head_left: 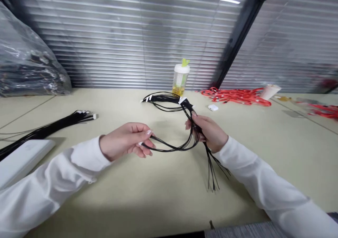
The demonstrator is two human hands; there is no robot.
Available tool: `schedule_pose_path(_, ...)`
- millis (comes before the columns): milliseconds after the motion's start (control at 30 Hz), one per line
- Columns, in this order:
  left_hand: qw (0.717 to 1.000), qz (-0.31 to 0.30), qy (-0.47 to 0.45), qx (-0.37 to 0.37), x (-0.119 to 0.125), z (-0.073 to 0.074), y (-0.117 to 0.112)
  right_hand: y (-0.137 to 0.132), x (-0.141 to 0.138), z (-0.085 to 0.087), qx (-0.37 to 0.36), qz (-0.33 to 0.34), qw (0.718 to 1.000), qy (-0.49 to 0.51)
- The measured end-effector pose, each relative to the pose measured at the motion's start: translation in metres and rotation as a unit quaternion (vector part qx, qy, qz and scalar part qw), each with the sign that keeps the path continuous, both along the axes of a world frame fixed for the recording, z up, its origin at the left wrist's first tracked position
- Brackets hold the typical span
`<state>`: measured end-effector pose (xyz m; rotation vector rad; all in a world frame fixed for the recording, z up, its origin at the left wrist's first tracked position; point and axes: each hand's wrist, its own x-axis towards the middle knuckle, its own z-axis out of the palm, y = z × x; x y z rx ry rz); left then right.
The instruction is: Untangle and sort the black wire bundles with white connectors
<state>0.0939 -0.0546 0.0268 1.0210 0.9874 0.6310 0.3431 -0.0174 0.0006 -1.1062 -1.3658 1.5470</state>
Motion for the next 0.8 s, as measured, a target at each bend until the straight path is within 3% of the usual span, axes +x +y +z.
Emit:
schedule_pose_path(233, 0.997, -0.068, 0.02, 0.043, 0.01, -0.009, -0.004, 0.0, -0.006, 0.005, 0.02, -0.014, 1.0, -0.012)
schedule_pose_path(367, 0.994, -0.048, 0.02, 0.1, 0.007, -0.013, -0.016, 0.004, -0.005, 0.009, 0.054, -0.032, 0.997, -0.035)
schedule_pose_path(533, 0.995, 0.011, -0.01, 0.098, 0.0, -0.02, -0.028, 0.012, -0.003, 0.016, 0.148, -0.079, 0.98, -0.111)
schedule_pose_path(700, 0.996, 0.061, -0.046, 0.037, 0.001, -0.031, -0.032, 0.009, -0.013, 0.022, 0.312, -0.093, 0.919, -0.222)
schedule_pose_path(767, 0.997, 0.055, -0.051, 0.013, 0.004, -0.033, -0.032, 0.005, -0.017, 0.021, 0.404, -0.087, 0.857, -0.307)
schedule_pose_path(800, 0.997, 0.051, -0.057, 0.001, 0.006, -0.033, -0.031, 0.003, -0.019, 0.019, 0.46, -0.083, 0.805, -0.365)
